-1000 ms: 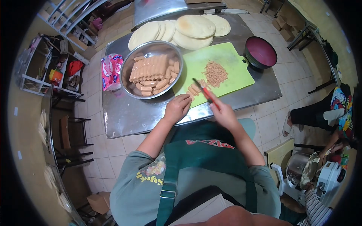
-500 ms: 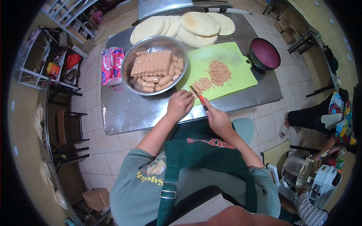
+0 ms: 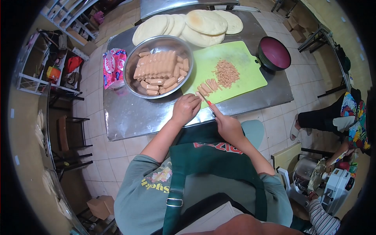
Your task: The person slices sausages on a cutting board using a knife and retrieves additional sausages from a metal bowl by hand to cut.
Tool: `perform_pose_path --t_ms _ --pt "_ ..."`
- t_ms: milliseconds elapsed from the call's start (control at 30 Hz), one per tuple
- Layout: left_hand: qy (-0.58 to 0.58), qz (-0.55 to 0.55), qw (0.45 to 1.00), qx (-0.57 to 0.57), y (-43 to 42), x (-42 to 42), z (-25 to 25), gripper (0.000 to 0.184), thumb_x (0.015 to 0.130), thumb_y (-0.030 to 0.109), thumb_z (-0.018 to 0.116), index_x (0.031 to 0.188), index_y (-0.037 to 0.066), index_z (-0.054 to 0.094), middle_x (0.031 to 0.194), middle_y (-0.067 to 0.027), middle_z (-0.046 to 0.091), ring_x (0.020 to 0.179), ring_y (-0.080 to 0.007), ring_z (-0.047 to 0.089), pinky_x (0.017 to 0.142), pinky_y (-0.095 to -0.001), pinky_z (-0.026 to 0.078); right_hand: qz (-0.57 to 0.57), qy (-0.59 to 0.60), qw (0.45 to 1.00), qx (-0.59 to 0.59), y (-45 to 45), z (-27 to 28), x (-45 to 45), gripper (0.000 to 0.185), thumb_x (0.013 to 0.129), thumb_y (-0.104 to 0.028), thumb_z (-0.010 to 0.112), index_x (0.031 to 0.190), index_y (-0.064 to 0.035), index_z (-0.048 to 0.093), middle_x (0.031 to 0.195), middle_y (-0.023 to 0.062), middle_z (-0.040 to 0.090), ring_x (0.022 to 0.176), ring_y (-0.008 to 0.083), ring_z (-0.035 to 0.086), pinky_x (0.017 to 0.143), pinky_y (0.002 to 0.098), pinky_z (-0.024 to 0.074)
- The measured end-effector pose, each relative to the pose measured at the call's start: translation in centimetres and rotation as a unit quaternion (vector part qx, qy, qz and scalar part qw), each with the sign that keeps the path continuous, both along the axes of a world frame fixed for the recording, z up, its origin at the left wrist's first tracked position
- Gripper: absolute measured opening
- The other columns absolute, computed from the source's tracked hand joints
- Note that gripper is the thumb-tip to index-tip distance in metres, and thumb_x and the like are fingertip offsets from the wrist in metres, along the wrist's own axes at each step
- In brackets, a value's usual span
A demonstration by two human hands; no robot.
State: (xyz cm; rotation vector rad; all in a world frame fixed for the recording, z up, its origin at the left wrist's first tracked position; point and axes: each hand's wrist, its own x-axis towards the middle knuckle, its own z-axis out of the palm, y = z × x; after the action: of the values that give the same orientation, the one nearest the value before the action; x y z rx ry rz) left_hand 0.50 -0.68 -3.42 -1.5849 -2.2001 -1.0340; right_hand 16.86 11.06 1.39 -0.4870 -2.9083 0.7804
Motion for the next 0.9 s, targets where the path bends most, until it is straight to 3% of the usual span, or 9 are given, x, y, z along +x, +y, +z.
perform_pose_path --t_ms 100,167,267,400,467,667,900 --pt "-0.004 0.003 1.0 0.0 0.0 0.0 0.1 0.011 0.071 0.008 0.068 0.082 0.006 0.068 0.084 -0.0061 0.067 0.082 -0.0234 0.063 0.07 -0.0346 0.051 0.006 -0.013 1.0 0.01 0.4 -0.2 2.3 0.053 0.088 -0.013 0.048 0.138 -0.0233 0.036 0.064 0.0186 0.058 0.058 0.0343 0.059 0.053 0.0452 0.0461" --pt "-0.006 0.003 1.0 0.002 0.0 0.1 0.0 0.012 0.071 0.008 0.068 0.082 0.006 0.068 0.083 -0.0062 0.067 0.082 -0.0235 0.063 0.07 -0.0345 0.051 -0.004 -0.086 0.996 -0.009 0.5 0.2 3.5 0.058 0.088 -0.013 0.047 0.14 -0.0313 0.03 0.067 0.019 0.058 0.061 0.0343 0.059 0.055 0.0452 0.0467" --pt "-0.006 0.0 1.0 0.002 0.0 0.0 0.0 0.011 0.071 0.008 0.068 0.082 0.006 0.068 0.084 -0.0063 0.067 0.082 -0.0235 0.063 0.07 -0.0341 0.051 -0.011 -0.122 0.992 -0.008 0.7 1.3 4.2 0.061 0.088 -0.012 0.048 0.14 -0.0341 0.028 0.068 0.0198 0.058 0.063 0.0351 0.059 0.056 0.0461 0.0468" --pt "-0.003 -0.004 1.0 0.001 0.0 0.0 0.4 0.011 0.071 0.007 0.068 0.081 0.005 0.068 0.084 -0.0061 0.066 0.082 -0.0239 0.063 0.07 -0.0347 0.051 -0.005 -0.053 0.998 -0.035 1.2 1.9 3.7 0.059 0.086 -0.011 0.05 0.139 -0.0316 0.032 0.067 0.0192 0.058 0.063 0.0359 0.059 0.057 0.047 0.0467" --pt "-0.01 -0.007 1.0 -0.003 0.0 0.0 0.4 0.011 0.071 0.007 0.068 0.081 0.005 0.067 0.083 -0.006 0.066 0.082 -0.024 0.062 0.069 -0.035 0.051 -0.005 0.055 0.998 -0.008 1.1 0.6 2.8 0.056 0.085 -0.011 0.051 0.137 -0.0275 0.038 0.062 0.0176 0.057 0.059 0.0347 0.058 0.054 0.0458 0.046" --pt "-0.004 -0.004 1.0 0.004 -0.1 -0.1 0.0 0.011 0.071 0.008 0.068 0.081 0.005 0.067 0.083 -0.0058 0.066 0.082 -0.0241 0.062 0.07 -0.0352 0.051 0.011 0.065 0.997 0.026 0.4 -0.5 -0.1 0.052 0.084 -0.011 0.052 0.135 -0.0204 0.043 0.055 0.0151 0.054 0.047 0.0321 0.055 0.046 0.0425 0.0438" --pt "0.0 0.004 1.0 -0.003 0.0 0.0 -0.1 0.01 0.071 0.01 0.068 0.081 0.006 0.068 0.083 -0.0045 0.066 0.082 -0.023 0.062 0.07 -0.0352 0.05 0.005 0.034 0.997 0.07 -0.3 -0.8 -0.1 0.053 0.083 -0.011 0.052 0.135 -0.0201 0.043 0.055 0.0138 0.055 0.047 0.0319 0.055 0.046 0.0422 0.0447"
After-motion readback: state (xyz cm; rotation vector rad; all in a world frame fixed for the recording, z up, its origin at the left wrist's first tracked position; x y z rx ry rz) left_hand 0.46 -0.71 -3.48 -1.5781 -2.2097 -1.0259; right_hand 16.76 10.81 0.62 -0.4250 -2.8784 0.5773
